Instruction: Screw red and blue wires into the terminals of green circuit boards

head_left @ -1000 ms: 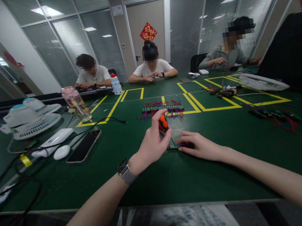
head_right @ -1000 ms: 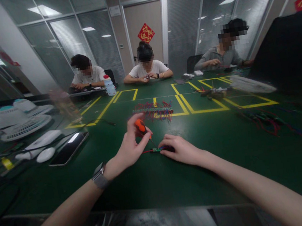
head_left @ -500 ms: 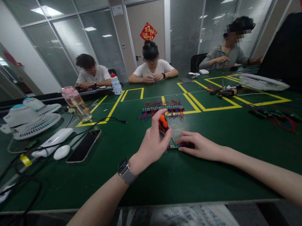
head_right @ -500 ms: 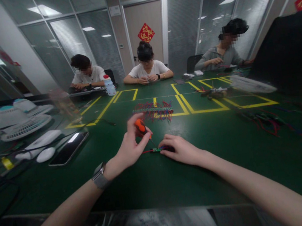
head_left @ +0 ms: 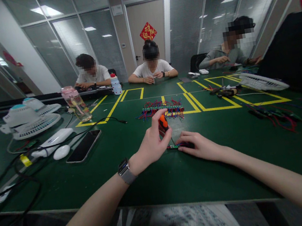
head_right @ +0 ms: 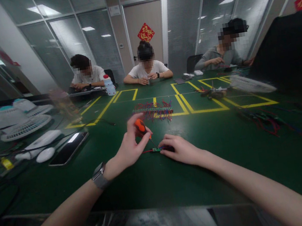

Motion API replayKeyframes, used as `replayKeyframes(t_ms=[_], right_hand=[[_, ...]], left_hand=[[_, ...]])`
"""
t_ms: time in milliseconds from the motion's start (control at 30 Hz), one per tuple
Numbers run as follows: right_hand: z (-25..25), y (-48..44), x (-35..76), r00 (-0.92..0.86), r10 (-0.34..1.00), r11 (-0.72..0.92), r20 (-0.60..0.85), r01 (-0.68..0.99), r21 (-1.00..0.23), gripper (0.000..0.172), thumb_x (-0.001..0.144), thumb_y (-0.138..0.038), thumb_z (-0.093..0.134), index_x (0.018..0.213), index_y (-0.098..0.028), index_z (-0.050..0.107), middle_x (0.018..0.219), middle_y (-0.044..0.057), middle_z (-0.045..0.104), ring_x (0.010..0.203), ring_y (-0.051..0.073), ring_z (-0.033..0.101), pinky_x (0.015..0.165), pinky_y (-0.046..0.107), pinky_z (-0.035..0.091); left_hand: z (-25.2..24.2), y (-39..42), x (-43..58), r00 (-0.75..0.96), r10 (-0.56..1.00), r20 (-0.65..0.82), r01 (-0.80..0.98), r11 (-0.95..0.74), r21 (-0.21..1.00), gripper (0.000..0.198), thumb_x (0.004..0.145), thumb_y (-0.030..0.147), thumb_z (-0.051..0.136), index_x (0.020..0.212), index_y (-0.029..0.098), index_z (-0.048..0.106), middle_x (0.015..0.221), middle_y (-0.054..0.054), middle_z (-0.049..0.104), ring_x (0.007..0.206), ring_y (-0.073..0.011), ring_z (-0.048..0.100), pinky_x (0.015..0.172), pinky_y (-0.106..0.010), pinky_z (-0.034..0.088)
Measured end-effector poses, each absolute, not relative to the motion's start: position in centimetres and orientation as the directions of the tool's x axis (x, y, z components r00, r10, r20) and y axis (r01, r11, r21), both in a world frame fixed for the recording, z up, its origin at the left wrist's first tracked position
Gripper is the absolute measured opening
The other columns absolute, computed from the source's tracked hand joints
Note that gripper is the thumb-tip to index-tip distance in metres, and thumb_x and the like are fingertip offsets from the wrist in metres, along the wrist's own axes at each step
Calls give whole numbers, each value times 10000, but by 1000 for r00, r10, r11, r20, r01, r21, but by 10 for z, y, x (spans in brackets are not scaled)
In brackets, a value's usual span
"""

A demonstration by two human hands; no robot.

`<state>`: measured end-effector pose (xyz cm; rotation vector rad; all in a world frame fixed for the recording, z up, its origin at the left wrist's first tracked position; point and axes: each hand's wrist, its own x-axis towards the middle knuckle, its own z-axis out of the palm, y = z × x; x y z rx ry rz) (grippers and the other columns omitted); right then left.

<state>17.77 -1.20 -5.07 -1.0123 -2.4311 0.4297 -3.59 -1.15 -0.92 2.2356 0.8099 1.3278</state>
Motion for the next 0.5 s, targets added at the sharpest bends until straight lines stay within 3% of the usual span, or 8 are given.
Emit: replayKeyframes(t_ms=[500], right_hand=[[-51,-12,178,-620,723,682,303,576,-450,153,917,-270,577,1002,-177,664,920,54,591,795,173,594,717,285,493]], left_hand=[[-8,-13,-36,384,661,644,268,-748,608,617,888,115,525,1426,235,246,892,3,596,737,-94,614,691,-211,502]])
